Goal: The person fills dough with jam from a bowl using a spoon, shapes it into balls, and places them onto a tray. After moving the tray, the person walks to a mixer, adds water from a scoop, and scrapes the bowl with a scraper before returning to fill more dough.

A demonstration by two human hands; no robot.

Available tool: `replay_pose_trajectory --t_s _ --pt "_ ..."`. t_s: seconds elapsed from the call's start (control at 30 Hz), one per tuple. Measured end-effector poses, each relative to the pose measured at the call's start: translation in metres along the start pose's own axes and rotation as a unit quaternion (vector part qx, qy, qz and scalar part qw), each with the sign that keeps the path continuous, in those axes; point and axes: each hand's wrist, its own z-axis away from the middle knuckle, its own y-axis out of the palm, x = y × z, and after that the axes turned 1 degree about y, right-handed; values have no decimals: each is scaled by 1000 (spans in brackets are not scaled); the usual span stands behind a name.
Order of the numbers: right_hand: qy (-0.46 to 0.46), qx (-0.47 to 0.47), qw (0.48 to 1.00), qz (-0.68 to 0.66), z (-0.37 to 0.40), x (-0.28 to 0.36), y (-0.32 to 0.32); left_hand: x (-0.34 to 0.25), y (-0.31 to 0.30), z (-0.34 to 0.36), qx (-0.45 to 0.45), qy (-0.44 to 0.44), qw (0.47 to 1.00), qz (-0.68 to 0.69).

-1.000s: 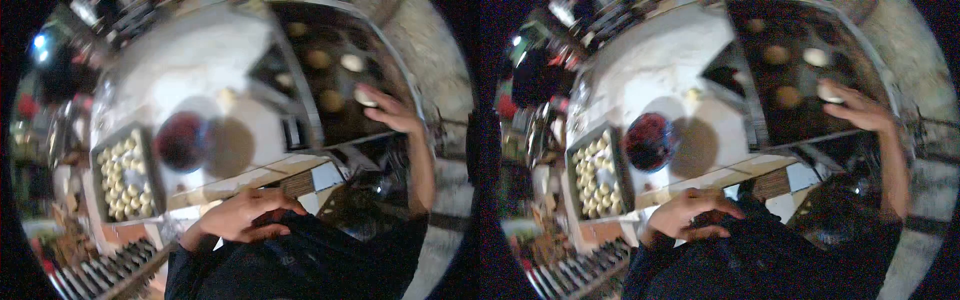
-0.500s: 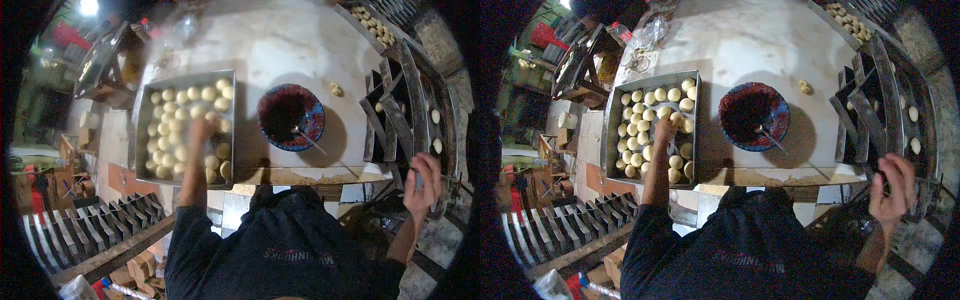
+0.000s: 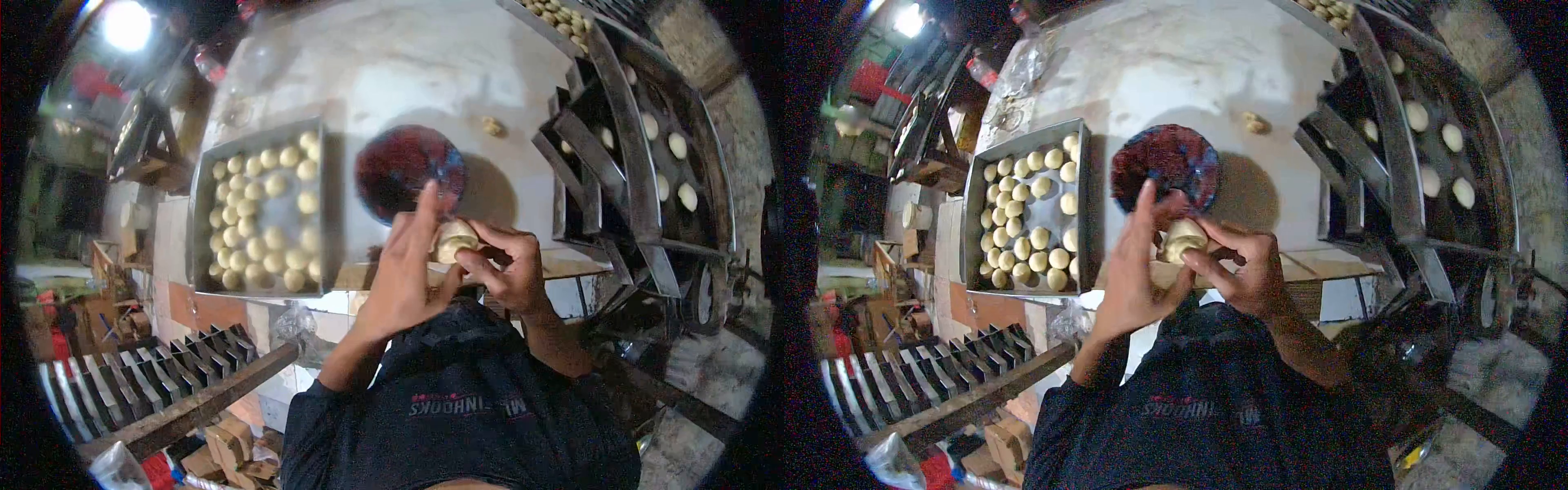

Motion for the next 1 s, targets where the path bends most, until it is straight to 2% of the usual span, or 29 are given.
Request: replay_pose_trajectory --t_s 0.03,0.07,0.1,0.13,0.17,0.2,0.23,0.27,0.3,0.37,0.43,0.5,0.53,0.57,0.6,0.63,0.67,0.7,0.73,0.77,0.8,0.83,0.9,0.97,1.0 --pt "1 -7 1000 -5 4 0 -8 -8 11 -1 -21 -5 999 41" --pt "-6 -26 995 -96 8 1 -17 -11 21 0 -40 -36 992 114" --pt "-13 -43 981 -186 12 0 -25 -6 36 7 -69 -61 963 254" --pt "-72 -42 990 -117 14 -9 -33 -9 43 9 -46 -139 940 309" --pt "-71 -45 989 -123 16 -8 -40 -12 48 11 -25 -218 907 360" --pt "-144 -73 987 1 18 -3 -42 -17 62 18 -91 -209 905 360" --pt "-213 -102 963 126 22 2 -42 -23 74 24 -84 -211 907 355" --pt "-170 -150 970 90 33 6 -35 -29 83 28 -122 -178 902 373" --pt "-172 -159 968 89 38 0 -33 -34 88 32 -159 -141 895 393" --pt "-352 -189 896 194 44 -9 -26 -44 89 36 -163 -74 921 346" --pt "-328 -178 910 180 60 9 -17 -61 78 40 -195 -153 900 358" --pt "-338 -133 928 84 68 23 -10 -65 67 52 -235 -128 895 357" --pt "-305 -158 939 -2 67 33 3 -61 59 64 -225 -107 928 277" --pt "-297 -157 942 25 64 33 16 -57 50 79 -214 -89 953 193" --pt "-292 -109 950 14 63 29 30 -58 43 96 -188 -50 979 67" --pt "-284 -59 957 1 65 25 46 -41 42 117 -184 -31 980 70" --pt "-293 -115 949 28 69 35 66 -43 39 123 -219 -7 963 155" --pt "-275 -131 952 -8 73 38 87 -43 33 124 -254 19 937 239" --pt "-268 -125 955 -8 72 29 111 -40 14 131 -188 1 928 322" --pt "-259 -120 959 -7 73 18 132 -38 0 142 -176 -46 944 274" --pt "-281 -83 953 77 72 20 143 -33 -14 154 -159 -112 945 264" --pt "-212 -95 970 65 69 15 161 -29 -26 165 -140 -179 940 255" --pt "-242 -91 959 116 55 0 179 -25 -41 174 -169 -242 927 230" --pt "-257 -66 950 165 44 -6 184 -14 -50 185 -199 -251 895 311" --pt "-275 -87 945 152 42 -7 186 -17 -61 185 -207 -276 823 451"
